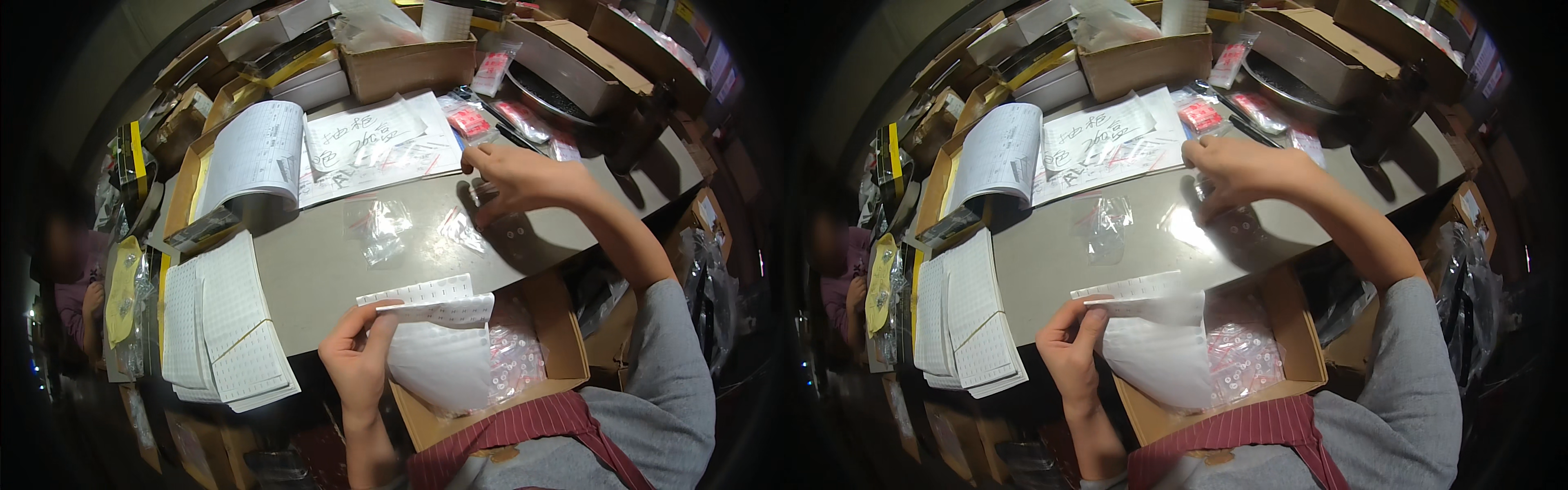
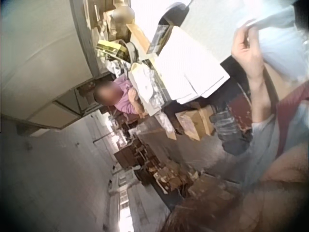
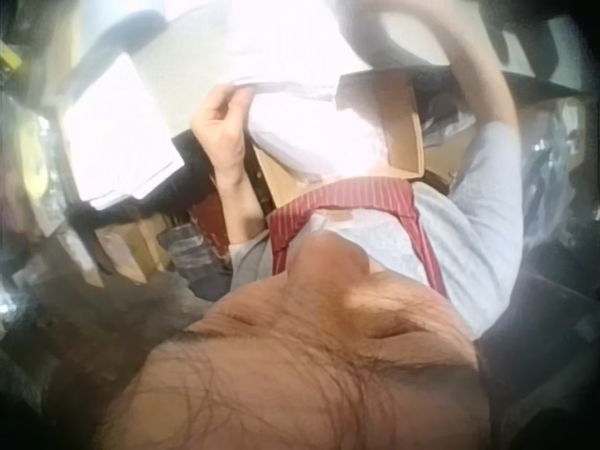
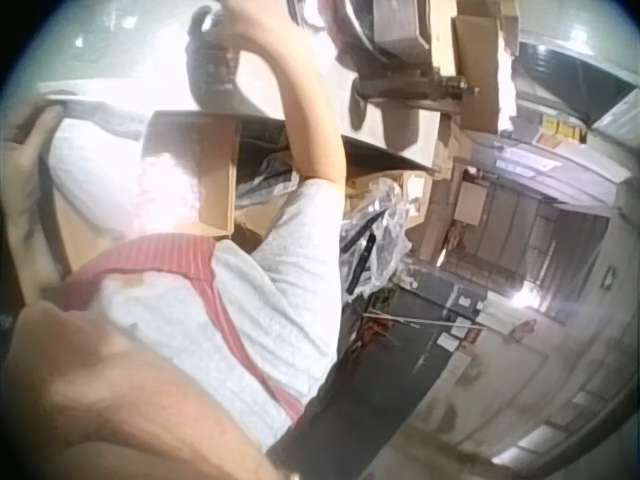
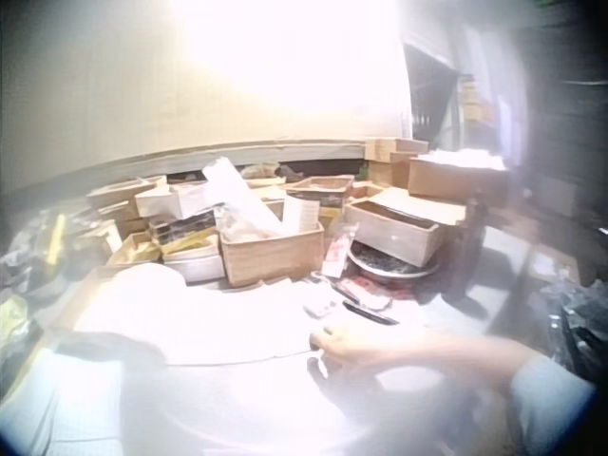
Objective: The person repeatedly picks small items from a sheet and places them into small plastic bags on the table. The hands handle the items one at a time, transferring them from the sheet to the bags.
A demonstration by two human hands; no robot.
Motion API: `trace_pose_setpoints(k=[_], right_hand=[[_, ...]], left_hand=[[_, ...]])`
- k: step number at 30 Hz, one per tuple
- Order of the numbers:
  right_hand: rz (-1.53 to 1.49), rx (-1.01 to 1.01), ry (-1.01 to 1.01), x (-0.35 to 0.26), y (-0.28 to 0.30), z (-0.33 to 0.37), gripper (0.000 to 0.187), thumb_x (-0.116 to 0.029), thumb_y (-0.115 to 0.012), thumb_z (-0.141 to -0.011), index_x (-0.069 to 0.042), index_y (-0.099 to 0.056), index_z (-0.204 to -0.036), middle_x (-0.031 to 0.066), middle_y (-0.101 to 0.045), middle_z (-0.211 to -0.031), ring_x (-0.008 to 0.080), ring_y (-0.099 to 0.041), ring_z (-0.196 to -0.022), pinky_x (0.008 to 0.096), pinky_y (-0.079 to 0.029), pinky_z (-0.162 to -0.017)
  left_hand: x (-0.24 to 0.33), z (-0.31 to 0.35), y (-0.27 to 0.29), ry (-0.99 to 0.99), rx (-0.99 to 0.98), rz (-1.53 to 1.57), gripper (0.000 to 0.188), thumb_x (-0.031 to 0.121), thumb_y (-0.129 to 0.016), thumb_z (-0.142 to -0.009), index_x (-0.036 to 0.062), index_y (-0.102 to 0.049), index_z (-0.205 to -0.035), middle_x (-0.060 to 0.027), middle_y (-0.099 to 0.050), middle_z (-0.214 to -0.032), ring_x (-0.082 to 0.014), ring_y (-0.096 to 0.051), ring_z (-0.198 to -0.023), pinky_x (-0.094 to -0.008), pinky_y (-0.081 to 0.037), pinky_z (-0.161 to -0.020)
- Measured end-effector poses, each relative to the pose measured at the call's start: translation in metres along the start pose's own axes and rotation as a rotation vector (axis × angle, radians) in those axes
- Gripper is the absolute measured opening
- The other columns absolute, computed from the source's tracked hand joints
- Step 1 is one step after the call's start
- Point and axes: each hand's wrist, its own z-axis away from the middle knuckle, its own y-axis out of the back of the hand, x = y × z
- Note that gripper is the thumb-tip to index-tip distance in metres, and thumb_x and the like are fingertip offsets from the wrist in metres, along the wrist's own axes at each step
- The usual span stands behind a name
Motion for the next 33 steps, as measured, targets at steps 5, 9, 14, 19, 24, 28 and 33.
trace_pose_setpoints(k=[5,9,14,19,24,28,33], right_hand=[[-0.265,0.264,0.307,0.046,-0.006,0.014,0.025,-0.023,-0.071,-0.099,-0.002,-0.069,-0.113,0.0109,-0.066,-0.114,0.0244,-0.063,-0.11,0.0371,-0.05,-0.096],[-0.528,0.136,0.333,0.046,-0.044,0.03,0.04,-0.028,-0.059,-0.106,-0.004,-0.063,-0.137,0.0161,-0.056,-0.149,0.0313,-0.048,-0.141,0.0436,-0.037,-0.118],[-0.555,0.0,0.424,0.016,-0.064,0.056,0.05,-0.041,-0.05,-0.109,-0.002,-0.063,-0.139,0.0166,-0.05,-0.157,0.0344,-0.032,-0.154,0.0522,-0.015,-0.128],[-0.944,-0.298,0.563,-0.008,-0.07,0.081,0.044,-0.035,-0.053,-0.107,0.001,-0.075,-0.119,0.0194,-0.067,-0.136,0.0353,-0.05,-0.143,0.0519,-0.021,-0.127],[-1.251,-0.224,0.332,-0.023,-0.055,0.095,0.039,-0.03,-0.061,-0.104,0.007,-0.074,-0.107,0.02,-0.072,-0.119,0.0294,-0.068,-0.114,0.043,-0.05,-0.105],[-0.79,0.209,0.387,-0.057,-0.031,0.084,0.018,-0.012,-0.07,-0.095,0.004,-0.071,-0.104,0.015,-0.071,-0.105,0.0283,-0.069,-0.101,0.039,-0.054,-0.091],[-0.301,0.234,0.542,-0.08,-0.046,0.063,0.059,0.0,-0.079,-0.066,-0.003,-0.055,-0.12,0.0165,-0.057,-0.111,0.0378,-0.059,-0.107,0.0444,-0.051,-0.088]], left_hand=[[0.003,-0.001,0.001,0.003,-0.042,0.042,0.015,-0.004,-0.069,-0.09,-0.0054,-0.077,-0.102,-0.0023,-0.07,-0.091,-0.0071,-0.059,-0.081,-0.0199,-0.043,-0.072],[-0.003,0.004,0.013,-0.037,-0.054,0.068,0.016,-0.002,-0.068,-0.087,-0.0048,-0.077,-0.1,-0.0021,-0.07,-0.087,-0.0066,-0.057,-0.076,-0.0195,-0.04,-0.07],[-0.012,0.016,0.029,-0.116,-0.024,0.108,0.018,0.003,-0.068,-0.084,-0.0061,-0.077,-0.097,-0.0053,-0.071,-0.085,-0.0103,-0.059,-0.077,-0.0226,-0.043,-0.072],[-0.01,0.029,0.036,-0.142,0.001,0.163,0.018,0.006,-0.072,-0.087,-0.0081,-0.074,-0.098,-0.0118,-0.074,-0.089,-0.0162,-0.065,-0.08,-0.0263,-0.047,-0.077],[0.006,0.031,0.023,-0.06,0.027,0.081,0.015,0.0,-0.069,-0.088,-0.0076,-0.076,-0.099,-0.0066,-0.072,-0.089,-0.0107,-0.061,-0.082,-0.0227,-0.045,-0.077],[0.012,0.024,0.002,-0.002,0.095,0.033,0.01,0.0,-0.072,-0.092,-0.0072,-0.075,-0.098,-0.0029,-0.071,-0.088,-0.0071,-0.06,-0.081,-0.0209,-0.046,-0.073],[-0.001,0.018,-0.011,-0.124,0.125,-0.235,0.014,0.006,-0.074,-0.096,-0.0074,-0.072,-0.097,0.0003,-0.068,-0.083,-0.0062,-0.057,-0.075,-0.0204,-0.045,-0.069]])
